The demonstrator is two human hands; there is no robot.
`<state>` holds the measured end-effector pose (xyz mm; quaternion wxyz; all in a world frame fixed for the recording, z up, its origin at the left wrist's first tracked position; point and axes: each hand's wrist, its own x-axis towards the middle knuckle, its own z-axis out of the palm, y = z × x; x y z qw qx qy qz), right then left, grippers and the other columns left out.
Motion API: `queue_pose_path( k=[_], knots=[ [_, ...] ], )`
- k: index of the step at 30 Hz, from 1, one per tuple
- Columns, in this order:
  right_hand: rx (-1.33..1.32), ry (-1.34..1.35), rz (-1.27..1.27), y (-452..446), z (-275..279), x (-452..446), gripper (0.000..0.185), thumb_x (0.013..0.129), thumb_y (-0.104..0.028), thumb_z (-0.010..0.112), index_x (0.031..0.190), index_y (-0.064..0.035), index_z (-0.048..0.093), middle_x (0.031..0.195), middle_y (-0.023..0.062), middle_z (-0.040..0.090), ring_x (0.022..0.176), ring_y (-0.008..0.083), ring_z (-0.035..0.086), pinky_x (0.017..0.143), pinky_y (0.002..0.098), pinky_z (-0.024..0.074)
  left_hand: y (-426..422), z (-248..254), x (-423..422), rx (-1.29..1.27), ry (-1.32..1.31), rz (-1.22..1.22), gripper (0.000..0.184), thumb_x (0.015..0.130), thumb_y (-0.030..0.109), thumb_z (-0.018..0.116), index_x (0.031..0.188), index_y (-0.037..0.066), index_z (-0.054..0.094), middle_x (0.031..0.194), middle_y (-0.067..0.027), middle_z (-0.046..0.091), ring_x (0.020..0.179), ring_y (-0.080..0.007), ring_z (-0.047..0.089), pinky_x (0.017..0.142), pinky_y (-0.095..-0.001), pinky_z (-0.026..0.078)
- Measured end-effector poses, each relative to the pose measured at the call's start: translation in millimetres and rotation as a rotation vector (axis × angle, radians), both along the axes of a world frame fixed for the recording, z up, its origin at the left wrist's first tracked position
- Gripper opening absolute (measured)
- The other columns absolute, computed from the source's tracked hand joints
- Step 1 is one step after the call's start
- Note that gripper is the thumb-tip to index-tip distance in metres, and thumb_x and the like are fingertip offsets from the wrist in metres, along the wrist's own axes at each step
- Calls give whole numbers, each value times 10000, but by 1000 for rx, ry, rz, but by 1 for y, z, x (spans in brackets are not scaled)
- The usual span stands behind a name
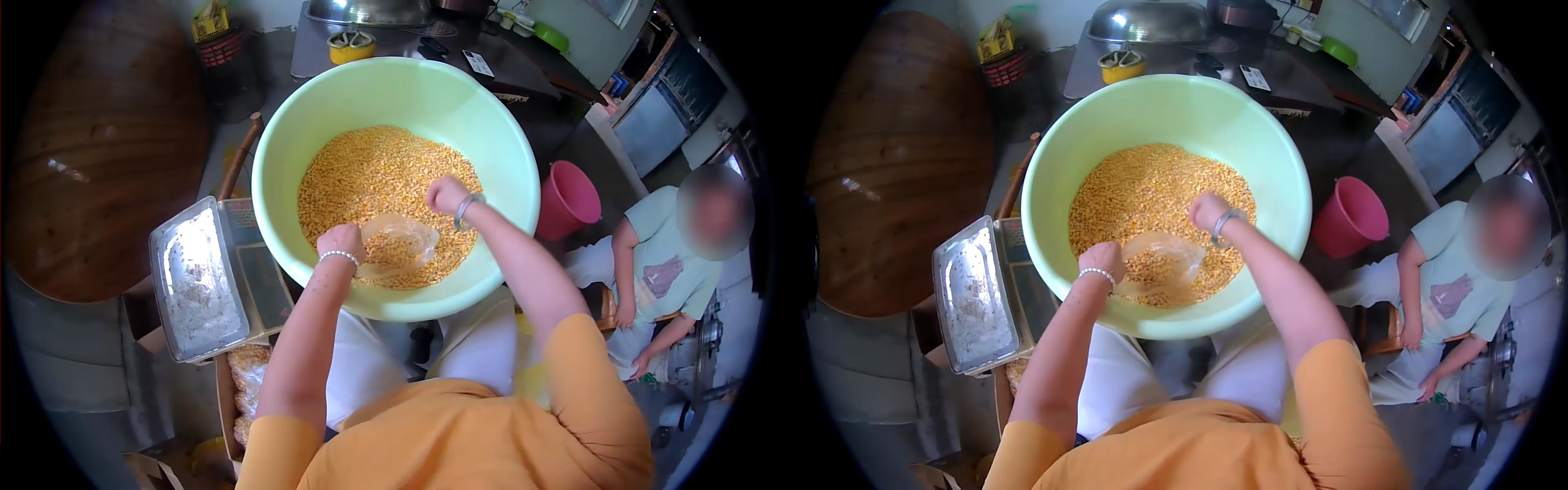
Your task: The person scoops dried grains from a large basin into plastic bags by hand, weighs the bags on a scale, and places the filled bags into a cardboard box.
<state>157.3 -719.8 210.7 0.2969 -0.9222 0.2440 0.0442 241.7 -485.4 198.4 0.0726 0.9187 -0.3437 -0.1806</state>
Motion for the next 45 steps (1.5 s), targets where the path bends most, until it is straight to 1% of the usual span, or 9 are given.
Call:
queue_pose_path(
  k=[3, 9, 18, 21, 30, 33, 36, 39, 45],
  knots=[
    [-291, 251, 145, -7, -76, -21, 163, 697, -55, 550, 780, -88, 687, 800, 122, 658, 731, 240, 632, 712, 326, 493, 2, 2, -1, 20, -13, 12, 198, 744, 119, 547, 899, 58, 654, 930, -132, 644, 895, -268, 618, 760, -357, 495],
    [-270, 515, 104, 20, -71, -33, 269, 793, -204, 534, 959, -23, 643, 997, 177, 620, 920, 291, 606, 815, 356, 470, -1, 2, 1, 28, -12, 24, 188, 744, 107, 543, 880, 53, 661, 919, -141, 645, 882, -276, 622, 752, -356, 495],
    [-92, 511, 174, 23, -108, -24, 477, 682, -435, 668, 918, -21, 643, 892, 172, 641, 804, 281, 619, 743, 352, 477, 0, 4, 1, 37, 3, 0, 188, 747, 110, 537, 877, 65, 664, 917, -140, 646, 880, -279, 622, 747, -356, 495],
    [-73, 473, 283, 16, -134, -29, 446, 714, -416, 647, 901, -11, 642, 857, 173, 643, 757, 274, 618, 711, 347, 480, 0, 4, 0, 41, 10, -1, 189, 745, 116, 540, 880, 67, 664, 918, -136, 647, 883, -280, 621, 747, -357, 494],
    [-108, 466, 104, 23, -98, -29, 351, 795, -315, 555, 899, 10, 637, 903, 213, 630, 837, 290, 630, 702, 346, 489, 1, 3, 1, 33, 31, -5, 224, 750, 157, 522, 890, 42, 655, 929, -175, 632, 895, -301, 609, 766, -375, 481],
    [-65, 212, -76, 12, -91, -27, 267, 768, -252, 593, 742, 10, 633, 721, 165, 627, 623, 255, 604, 599, 344, 478, 1, 3, 0, 35, 27, 3, 241, 761, 171, 508, 904, 41, 651, 940, -177, 630, 905, -308, 604, 772, -381, 478],
    [167, -5, -211, 6, -62, -25, 277, 797, -269, 579, 656, -31, 594, 594, 89, 575, 472, 167, 526, 438, 307, 418, 0, 5, -1, 43, 24, -8, 249, 761, 168, 500, 906, 31, 649, 948, -180, 628, 909, -313, 602, 779, -380, 476],
    [453, -181, -257, 22, -23, -18, 271, 793, -269, 594, 711, -12, 623, 591, 91, 577, 493, 163, 515, 474, 322, 423, 1, 2, 0, 52, 7, 7, 242, 759, 168, 514, 917, 50, 653, 946, -159, 636, 903, -308, 607, 779, -382, 479],
    [767, 16, -154, 93, 13, -9, 226, 850, -270, 547, 711, -92, 570, 497, -30, 418, 361, 59, 324, 322, 216, 231, -3, 2, -1, 62, -1, -2, 251, 769, 209, 534, 939, 64, 648, 953, -149, 638, 894, -297, 613, 777, -381, 480]
  ],
)
